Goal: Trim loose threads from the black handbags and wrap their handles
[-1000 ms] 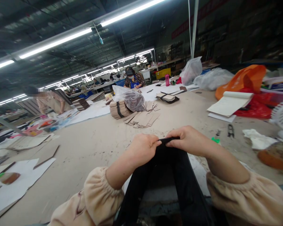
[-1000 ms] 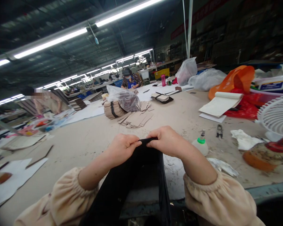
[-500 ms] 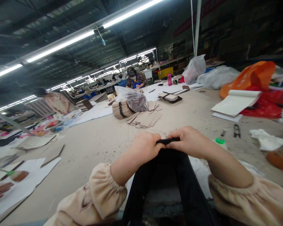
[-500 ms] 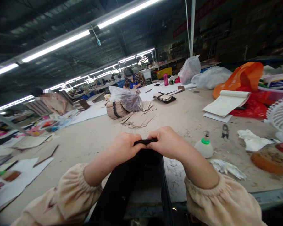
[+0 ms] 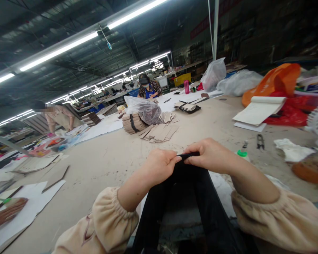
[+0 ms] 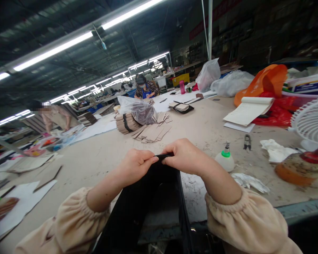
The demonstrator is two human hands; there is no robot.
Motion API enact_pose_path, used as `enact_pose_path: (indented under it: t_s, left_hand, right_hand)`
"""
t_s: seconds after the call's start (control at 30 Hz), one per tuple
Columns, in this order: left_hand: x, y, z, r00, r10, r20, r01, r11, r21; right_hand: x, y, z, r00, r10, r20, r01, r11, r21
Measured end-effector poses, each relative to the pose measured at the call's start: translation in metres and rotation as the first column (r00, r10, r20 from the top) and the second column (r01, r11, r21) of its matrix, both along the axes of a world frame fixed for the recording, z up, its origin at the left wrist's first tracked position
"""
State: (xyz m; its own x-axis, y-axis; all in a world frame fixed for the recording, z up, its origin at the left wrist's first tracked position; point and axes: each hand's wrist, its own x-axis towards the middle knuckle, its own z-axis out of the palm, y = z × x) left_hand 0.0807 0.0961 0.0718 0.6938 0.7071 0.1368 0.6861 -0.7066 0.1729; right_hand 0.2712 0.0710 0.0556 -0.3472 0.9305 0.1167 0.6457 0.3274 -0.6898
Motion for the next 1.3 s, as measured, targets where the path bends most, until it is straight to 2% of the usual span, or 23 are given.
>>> enact_pose_path:
  t_s: [0.33, 0.47, 0.57, 0.63, 0.77, 0.93, 1.03, 1.3]
  left_hand:
    - [-0.004, 0.003, 0.000, 1.000, 0.004, -0.007, -0.004, 1.000, -0.020]
    - [-0.010, 0.003, 0.002, 0.996, 0.032, 0.089, -0.019, 0.990, -0.140]
    - [-0.022, 0.001, 0.005, 0.978, 0.062, 0.198, -0.008, 0.965, -0.263]
    - [-0.030, -0.001, 0.006, 0.971, 0.073, 0.226, -0.005, 0.957, -0.290]
    - [-0.037, -0.003, 0.007, 0.979, 0.106, 0.172, -0.062, 0.969, -0.241]
    - [-0.028, 0.001, 0.005, 0.991, 0.113, 0.072, -0.109, 0.993, -0.053]
    - [-0.023, 0.003, 0.001, 0.992, 0.118, 0.034, -0.118, 0.993, 0.012]
    - [-0.025, 0.000, -0.004, 0.965, 0.158, 0.208, -0.142, 0.986, -0.087]
  right_hand:
    - [-0.009, -0.002, 0.001, 1.000, -0.002, 0.001, 0.002, 0.993, 0.118]
    - [-0.009, -0.001, 0.001, 0.996, -0.041, 0.074, 0.025, 0.981, 0.195]
    - [-0.008, -0.001, 0.001, 0.995, -0.050, 0.088, 0.032, 0.980, 0.199]
    - [-0.008, 0.000, 0.002, 0.996, -0.039, 0.085, 0.023, 0.982, 0.188]
    - [-0.008, 0.000, 0.002, 0.998, -0.024, 0.061, 0.015, 0.988, 0.152]
    - [-0.009, 0.001, 0.000, 0.998, -0.035, 0.056, 0.026, 0.988, 0.154]
    - [-0.009, 0.002, -0.001, 0.998, -0.038, 0.054, 0.029, 0.986, 0.165]
    - [-0.007, 0.004, -0.001, 0.999, -0.012, 0.035, 0.007, 0.989, 0.148]
